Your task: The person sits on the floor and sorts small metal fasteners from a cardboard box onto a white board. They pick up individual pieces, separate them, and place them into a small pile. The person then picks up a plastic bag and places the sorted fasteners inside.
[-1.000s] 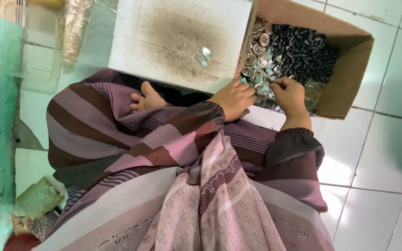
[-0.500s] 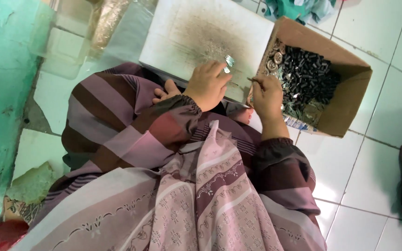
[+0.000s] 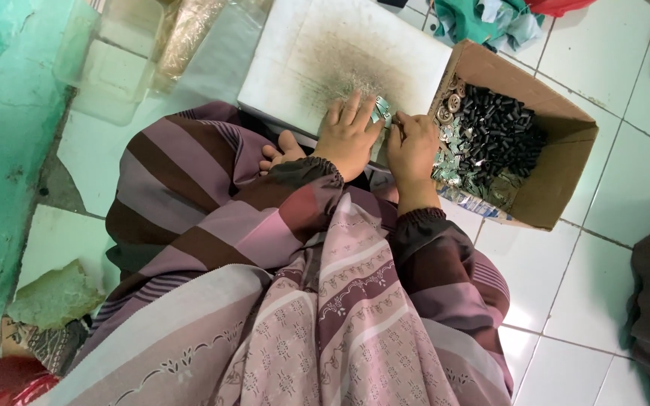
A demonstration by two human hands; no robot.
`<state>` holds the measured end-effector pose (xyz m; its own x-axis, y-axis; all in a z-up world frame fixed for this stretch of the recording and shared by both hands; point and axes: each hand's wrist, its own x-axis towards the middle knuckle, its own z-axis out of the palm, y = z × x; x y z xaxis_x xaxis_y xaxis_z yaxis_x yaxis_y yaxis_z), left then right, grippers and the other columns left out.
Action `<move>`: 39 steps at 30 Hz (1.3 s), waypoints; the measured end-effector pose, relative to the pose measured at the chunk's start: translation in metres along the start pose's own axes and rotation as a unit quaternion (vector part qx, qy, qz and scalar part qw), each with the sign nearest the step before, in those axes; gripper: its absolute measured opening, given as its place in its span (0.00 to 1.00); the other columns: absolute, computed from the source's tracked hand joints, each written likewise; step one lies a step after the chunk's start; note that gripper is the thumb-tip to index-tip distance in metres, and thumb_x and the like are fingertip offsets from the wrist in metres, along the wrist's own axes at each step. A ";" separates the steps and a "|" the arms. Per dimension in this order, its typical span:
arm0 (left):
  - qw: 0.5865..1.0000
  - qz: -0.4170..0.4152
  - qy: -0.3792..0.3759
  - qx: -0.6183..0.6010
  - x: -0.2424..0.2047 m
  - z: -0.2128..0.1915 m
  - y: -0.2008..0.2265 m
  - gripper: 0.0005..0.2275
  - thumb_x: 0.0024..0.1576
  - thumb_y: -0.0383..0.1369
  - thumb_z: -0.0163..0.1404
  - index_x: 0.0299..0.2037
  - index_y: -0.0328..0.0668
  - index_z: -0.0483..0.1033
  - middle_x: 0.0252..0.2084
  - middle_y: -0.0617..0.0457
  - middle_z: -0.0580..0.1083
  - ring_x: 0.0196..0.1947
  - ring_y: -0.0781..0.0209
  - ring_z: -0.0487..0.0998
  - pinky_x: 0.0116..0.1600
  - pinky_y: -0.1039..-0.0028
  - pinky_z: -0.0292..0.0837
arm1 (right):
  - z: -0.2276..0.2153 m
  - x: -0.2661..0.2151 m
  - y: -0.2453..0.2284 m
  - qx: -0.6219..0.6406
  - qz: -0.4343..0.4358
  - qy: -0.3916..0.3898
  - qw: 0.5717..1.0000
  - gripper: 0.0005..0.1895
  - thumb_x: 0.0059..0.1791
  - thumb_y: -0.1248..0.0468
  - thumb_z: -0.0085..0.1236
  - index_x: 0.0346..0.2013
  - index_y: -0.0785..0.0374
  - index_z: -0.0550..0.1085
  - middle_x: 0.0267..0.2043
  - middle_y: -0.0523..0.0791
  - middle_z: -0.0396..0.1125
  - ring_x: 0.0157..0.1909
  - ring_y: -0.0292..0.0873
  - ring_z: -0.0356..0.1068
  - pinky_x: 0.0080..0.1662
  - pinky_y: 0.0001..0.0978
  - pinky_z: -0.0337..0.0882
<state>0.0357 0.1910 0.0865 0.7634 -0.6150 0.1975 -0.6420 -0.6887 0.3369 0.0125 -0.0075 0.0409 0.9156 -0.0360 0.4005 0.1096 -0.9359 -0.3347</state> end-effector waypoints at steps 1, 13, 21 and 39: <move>1.000 0.001 -0.002 0.000 0.000 0.002 0.000 0.14 0.68 0.31 0.49 0.63 0.45 0.74 0.68 0.39 0.61 0.72 0.39 0.58 0.71 0.44 0.53 | -0.002 -0.001 -0.001 0.001 0.002 0.000 1.000 0.13 0.48 0.66 0.64 0.47 0.64 0.81 0.39 0.49 0.68 0.44 0.56 0.69 0.48 0.47 0.70; 0.987 0.156 0.029 -0.007 -0.004 0.021 0.034 0.17 0.62 0.39 0.57 0.60 0.51 0.71 0.71 0.44 0.58 0.75 0.39 0.49 0.70 0.43 0.50 | -0.103 -0.051 0.047 0.035 -0.020 -0.122 0.992 0.12 0.48 0.63 0.67 0.46 0.52 0.84 0.38 0.43 0.73 0.43 0.50 0.74 0.50 0.40 0.72; 0.980 0.182 0.050 -0.062 0.041 0.061 0.124 0.13 0.65 0.41 0.52 0.48 0.39 0.80 0.52 0.47 0.75 0.60 0.49 0.69 0.65 0.61 0.62 | -0.131 -0.098 0.176 -0.037 0.266 -0.127 0.955 0.12 0.53 0.63 0.61 0.51 0.55 0.82 0.42 0.48 0.73 0.48 0.55 0.73 0.50 0.49 0.73; 0.930 0.115 -0.339 -0.079 0.056 0.175 0.128 0.27 0.63 0.58 0.42 0.65 0.54 0.71 0.65 0.50 0.72 0.68 0.41 0.68 0.62 0.49 0.64 | -0.065 -0.047 0.159 -0.053 0.281 -0.401 0.870 0.18 0.47 0.59 0.67 0.51 0.53 0.80 0.47 0.48 0.71 0.55 0.53 0.72 0.52 0.51 0.76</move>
<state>-0.0163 0.0013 -0.0203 0.3523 -0.8766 -0.3278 -0.7226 -0.4774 0.5000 -0.0380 -0.1780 0.0247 0.7934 -0.2826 -0.5391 -0.4401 -0.8782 -0.1873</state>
